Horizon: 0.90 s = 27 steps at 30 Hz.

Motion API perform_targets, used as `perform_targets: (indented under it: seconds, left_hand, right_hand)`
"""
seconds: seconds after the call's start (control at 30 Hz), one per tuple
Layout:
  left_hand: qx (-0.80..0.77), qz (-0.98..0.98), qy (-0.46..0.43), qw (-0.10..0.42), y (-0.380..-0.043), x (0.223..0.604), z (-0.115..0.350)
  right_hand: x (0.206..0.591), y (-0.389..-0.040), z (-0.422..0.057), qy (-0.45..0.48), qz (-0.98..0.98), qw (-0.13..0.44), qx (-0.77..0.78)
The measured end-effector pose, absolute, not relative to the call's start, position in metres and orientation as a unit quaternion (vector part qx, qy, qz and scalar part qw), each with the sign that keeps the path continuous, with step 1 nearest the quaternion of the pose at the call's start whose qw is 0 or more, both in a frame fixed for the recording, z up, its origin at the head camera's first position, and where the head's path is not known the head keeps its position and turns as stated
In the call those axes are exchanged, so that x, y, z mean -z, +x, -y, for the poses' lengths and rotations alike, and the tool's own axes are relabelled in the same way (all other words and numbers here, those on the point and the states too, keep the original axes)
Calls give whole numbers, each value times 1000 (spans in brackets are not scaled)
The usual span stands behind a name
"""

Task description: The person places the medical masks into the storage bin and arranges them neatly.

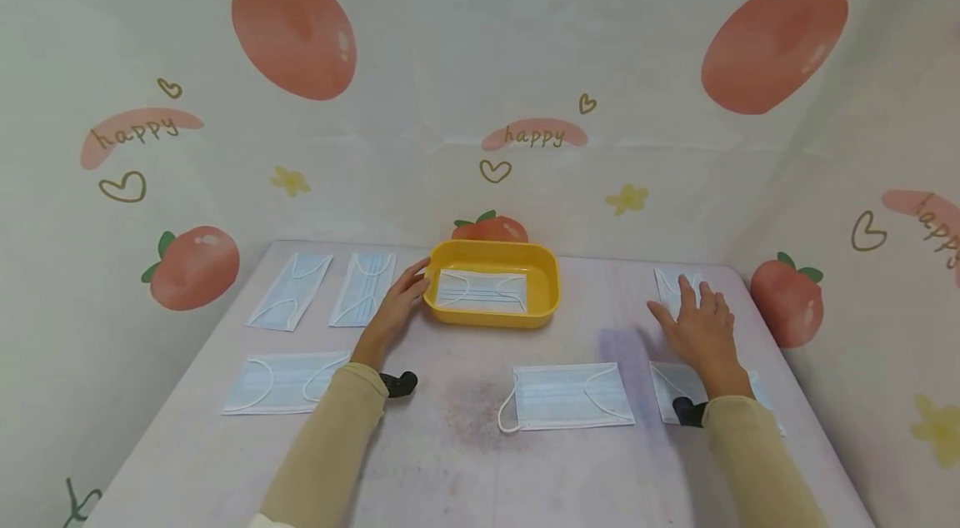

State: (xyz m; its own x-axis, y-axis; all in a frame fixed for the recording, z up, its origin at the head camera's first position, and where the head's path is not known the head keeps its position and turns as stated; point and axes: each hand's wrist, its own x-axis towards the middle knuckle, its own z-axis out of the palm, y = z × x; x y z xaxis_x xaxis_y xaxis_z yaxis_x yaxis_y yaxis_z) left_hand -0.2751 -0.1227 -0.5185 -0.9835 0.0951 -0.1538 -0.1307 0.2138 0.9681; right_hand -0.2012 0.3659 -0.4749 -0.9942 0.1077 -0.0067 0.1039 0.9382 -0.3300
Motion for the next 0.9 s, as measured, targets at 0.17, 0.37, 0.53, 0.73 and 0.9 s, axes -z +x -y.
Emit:
perform_targets:
  seconds: [0.17, 0.37, 0.53, 0.73, 0.9]
  left_hand:
    - [-628, -773, -10, 88, -275, 517, 123]
    - [-622, -778, -11, 87, -274, 517, 123]
    - [-628, -773, -15, 89, -274, 519, 122]
    - [-626, -774, -19, 95, -274, 519, 120]
    - [-621, -778, -27, 92, -274, 518, 121]
  right_hand:
    - [474, -199, -375, -80, 979, -19, -187]
    - [476, -195, -389, -103, 974, -24, -202]
    - [479, -189, -395, -144, 965, -32, -217]
    - [483, -181, -401, -180, 956, -28, -231]
    - [486, -180, -400, -216, 943, -29, -253]
